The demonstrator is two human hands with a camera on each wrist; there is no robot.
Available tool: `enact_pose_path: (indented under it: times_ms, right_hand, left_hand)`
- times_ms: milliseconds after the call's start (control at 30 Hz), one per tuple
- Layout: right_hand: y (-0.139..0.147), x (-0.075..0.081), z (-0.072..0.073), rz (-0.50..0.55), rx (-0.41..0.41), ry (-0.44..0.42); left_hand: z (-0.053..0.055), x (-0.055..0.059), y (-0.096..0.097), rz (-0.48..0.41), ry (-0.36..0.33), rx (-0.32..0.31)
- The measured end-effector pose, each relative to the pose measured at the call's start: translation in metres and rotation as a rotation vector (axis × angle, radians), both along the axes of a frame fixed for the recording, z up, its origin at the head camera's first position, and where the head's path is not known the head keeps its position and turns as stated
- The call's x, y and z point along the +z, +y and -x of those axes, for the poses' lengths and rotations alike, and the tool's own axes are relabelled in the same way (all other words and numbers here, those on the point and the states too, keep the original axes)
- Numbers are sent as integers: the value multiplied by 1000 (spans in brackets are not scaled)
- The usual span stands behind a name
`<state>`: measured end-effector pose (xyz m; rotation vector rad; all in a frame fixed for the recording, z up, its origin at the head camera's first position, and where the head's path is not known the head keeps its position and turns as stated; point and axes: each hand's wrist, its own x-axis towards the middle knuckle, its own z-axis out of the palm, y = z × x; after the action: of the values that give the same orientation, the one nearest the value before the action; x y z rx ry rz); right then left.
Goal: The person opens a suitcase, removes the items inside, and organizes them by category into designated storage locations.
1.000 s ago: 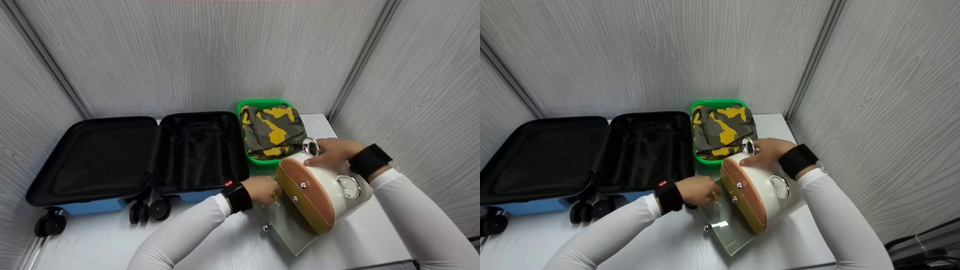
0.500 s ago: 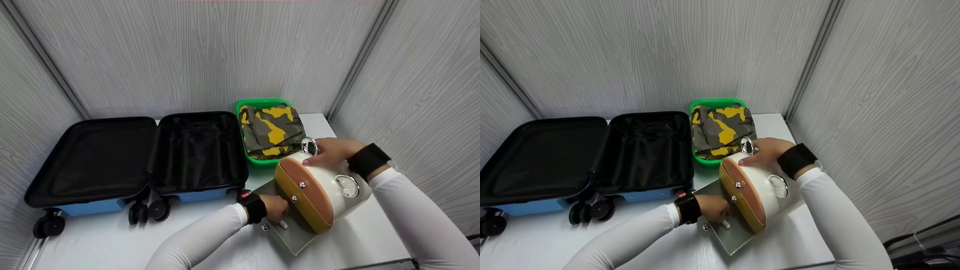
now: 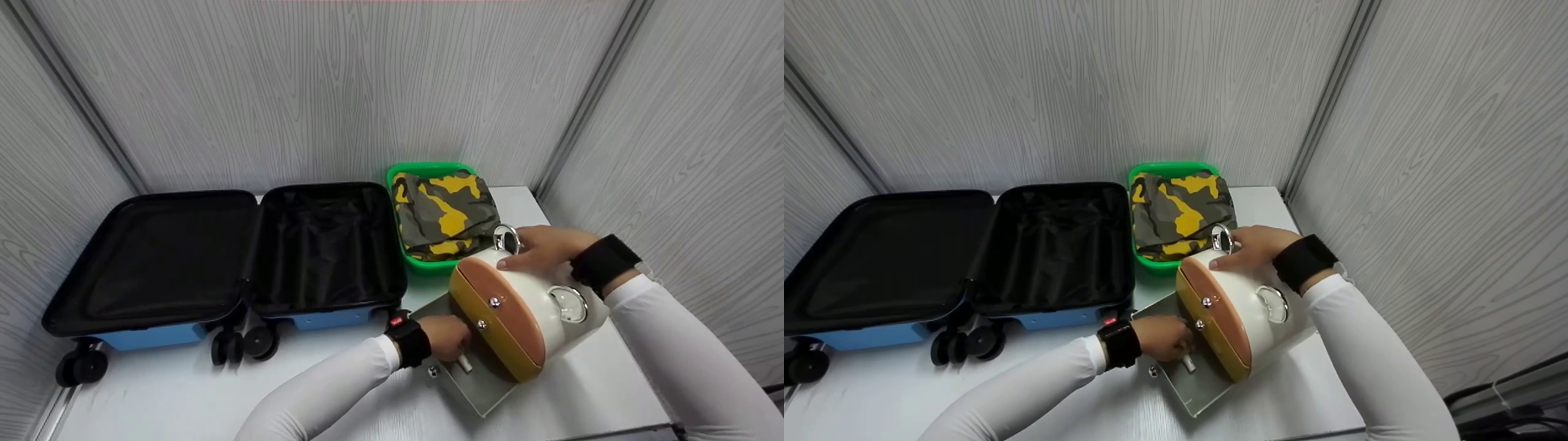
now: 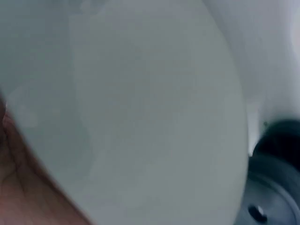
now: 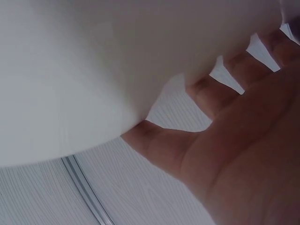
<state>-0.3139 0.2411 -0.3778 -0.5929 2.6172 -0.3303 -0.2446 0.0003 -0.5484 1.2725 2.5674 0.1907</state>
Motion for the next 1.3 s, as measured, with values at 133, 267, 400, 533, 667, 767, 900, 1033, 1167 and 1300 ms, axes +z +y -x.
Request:
enact_pose_path:
  times_ms: [133, 267, 400, 533, 667, 767, 900, 1033, 1167, 1300]
  right_hand:
    - [3, 1, -1, 2, -8, -8]
    - [8, 4, -2, 10, -13, -2]
    - [13, 9, -4, 59, 6, 15]
    - [17, 11, -6, 70, 17, 36]
    - [19, 11, -9, 39, 2, 63]
    - [19, 11, -11, 14, -30, 69]
    - [19, 11, -13, -16, -67, 55]
    - [18, 10, -13, -27, -70, 58]
    - [16, 6, -11, -26, -67, 72]
    - [16, 3, -9, -17, -72, 74]
  left_hand:
    - [2, 10, -12, -93, 52, 5]
    - [1, 21, -31, -187, 87, 40]
    - [-3, 27, -55, -240, 94, 90]
    - [-12, 22, -73, -176, 63, 132]
    - [-25, 7, -77, -60, 39, 148]
    - [-32, -5, -73, -43, 48, 168]
    - [-34, -17, -63, -85, 59, 207]
    - [-32, -25, -52, -118, 53, 261]
    - [-31, -32, -37, -141, 58, 308]
    - [-28, -35, -21, -174, 51, 335]
